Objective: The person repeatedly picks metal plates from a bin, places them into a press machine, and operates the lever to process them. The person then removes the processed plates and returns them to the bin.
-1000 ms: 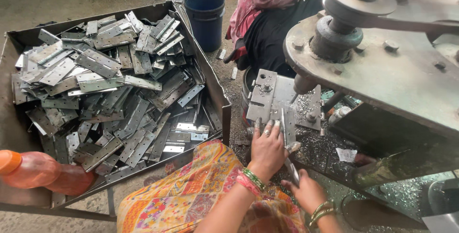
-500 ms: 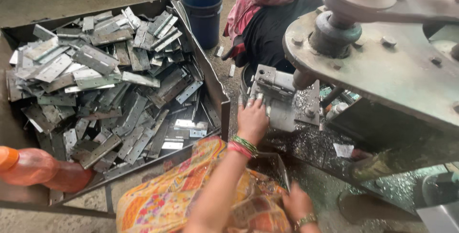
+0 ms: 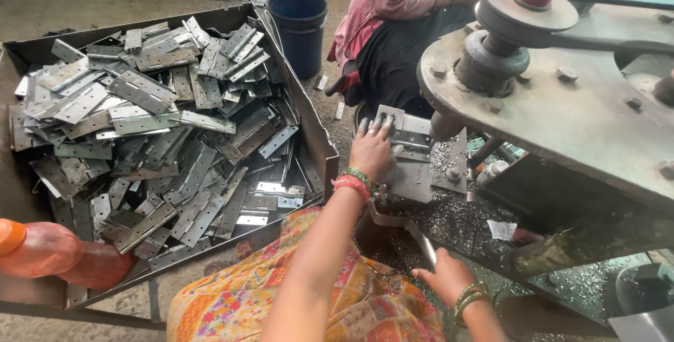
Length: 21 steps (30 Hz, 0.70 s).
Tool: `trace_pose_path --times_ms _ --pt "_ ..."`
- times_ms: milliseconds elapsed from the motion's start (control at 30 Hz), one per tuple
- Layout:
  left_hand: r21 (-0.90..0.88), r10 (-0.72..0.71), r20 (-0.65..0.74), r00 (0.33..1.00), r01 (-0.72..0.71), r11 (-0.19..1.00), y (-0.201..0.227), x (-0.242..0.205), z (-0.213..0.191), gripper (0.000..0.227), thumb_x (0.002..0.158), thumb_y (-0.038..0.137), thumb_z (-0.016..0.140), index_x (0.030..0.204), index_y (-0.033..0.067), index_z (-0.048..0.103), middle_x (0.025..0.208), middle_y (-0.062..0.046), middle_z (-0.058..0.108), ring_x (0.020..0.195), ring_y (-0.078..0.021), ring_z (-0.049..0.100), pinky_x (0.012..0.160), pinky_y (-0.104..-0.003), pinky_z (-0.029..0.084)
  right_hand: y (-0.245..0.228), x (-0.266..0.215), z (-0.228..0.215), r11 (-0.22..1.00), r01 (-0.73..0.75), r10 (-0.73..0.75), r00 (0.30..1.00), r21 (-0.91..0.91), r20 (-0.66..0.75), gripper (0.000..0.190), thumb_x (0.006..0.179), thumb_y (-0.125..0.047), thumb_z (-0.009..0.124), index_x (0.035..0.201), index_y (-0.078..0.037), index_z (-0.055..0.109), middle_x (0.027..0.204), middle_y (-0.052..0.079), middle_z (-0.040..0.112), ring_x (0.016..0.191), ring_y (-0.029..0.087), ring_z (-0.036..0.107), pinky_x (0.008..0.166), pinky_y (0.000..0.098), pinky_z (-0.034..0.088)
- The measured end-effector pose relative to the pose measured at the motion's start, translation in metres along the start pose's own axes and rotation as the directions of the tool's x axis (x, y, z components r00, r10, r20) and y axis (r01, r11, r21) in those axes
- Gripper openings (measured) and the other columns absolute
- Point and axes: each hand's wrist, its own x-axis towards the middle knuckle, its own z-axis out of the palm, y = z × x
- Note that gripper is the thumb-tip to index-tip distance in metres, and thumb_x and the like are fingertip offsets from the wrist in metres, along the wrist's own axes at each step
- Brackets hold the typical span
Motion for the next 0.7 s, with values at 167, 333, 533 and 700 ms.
trace_pose_path --times_ms 167,333,533,700 --pt "-0.014 0.017 0.041 0.999 -0.016 1.0 0.019 -0.043 -0.009 0.049 0.104 0.043 0.049 0.126 0.0031 0.068 0.15 -0.014 0.053 0.14 -0.0287 0.046 0.124 -0.05 0.024 -0.008 -0.005 -0.009 0.999 0.031 -0.031 0.999 -0.016 -0.008 0.066 0.081 -0.063 0.075 0.106 -0.004 0.056 0.081 0.016 0.075 0.071 0.029 0.076 0.074 0.0435 0.059" --pt "-0.108 0.066 -0.039 0.997 -0.07 0.992 0.067 -0.083 -0.016 0.057 0.099 0.046 0.052 0.123 -0.0018 0.07 0.141 -0.017 0.058 0.137 -0.0288 0.049 0.12 -0.051 0.026 -0.013 -0.009 -0.014 1.0 -0.006 0.007 1.0 -0.008 0.028 0.068 0.08 -0.063 0.074 0.107 -0.004 0.055 0.08 0.014 0.076 0.066 0.027 0.077 0.07 0.0416 0.061" --pt "-0.027 -0.014 -0.047 0.999 0.013 1.0 0.085 -0.067 -0.001 0.034 0.093 0.024 0.056 0.116 0.0051 0.073 0.14 -0.016 0.059 0.142 -0.03 0.047 0.123 -0.056 0.028 -0.002 0.001 -0.008 0.999 0.004 -0.004 1.0 0.048 0.005 0.068 0.08 -0.062 0.074 0.106 -0.001 0.057 0.081 0.016 0.076 0.067 0.03 0.078 0.071 0.0438 0.061" --pt "-0.094 -0.023 -0.019 1.0 0.021 0.995 0.076 -0.053 0.001 0.035 0.088 0.019 0.058 0.114 0.0027 0.074 0.138 -0.016 0.06 0.138 -0.0313 0.049 0.114 -0.057 0.034 0.021 0.009 0.048 0.997 0.059 -0.049 0.98 0.047 -0.191 0.06 0.08 -0.056 0.077 0.106 -0.005 0.058 0.084 0.02 0.075 0.079 0.037 0.074 0.072 0.0472 0.058"
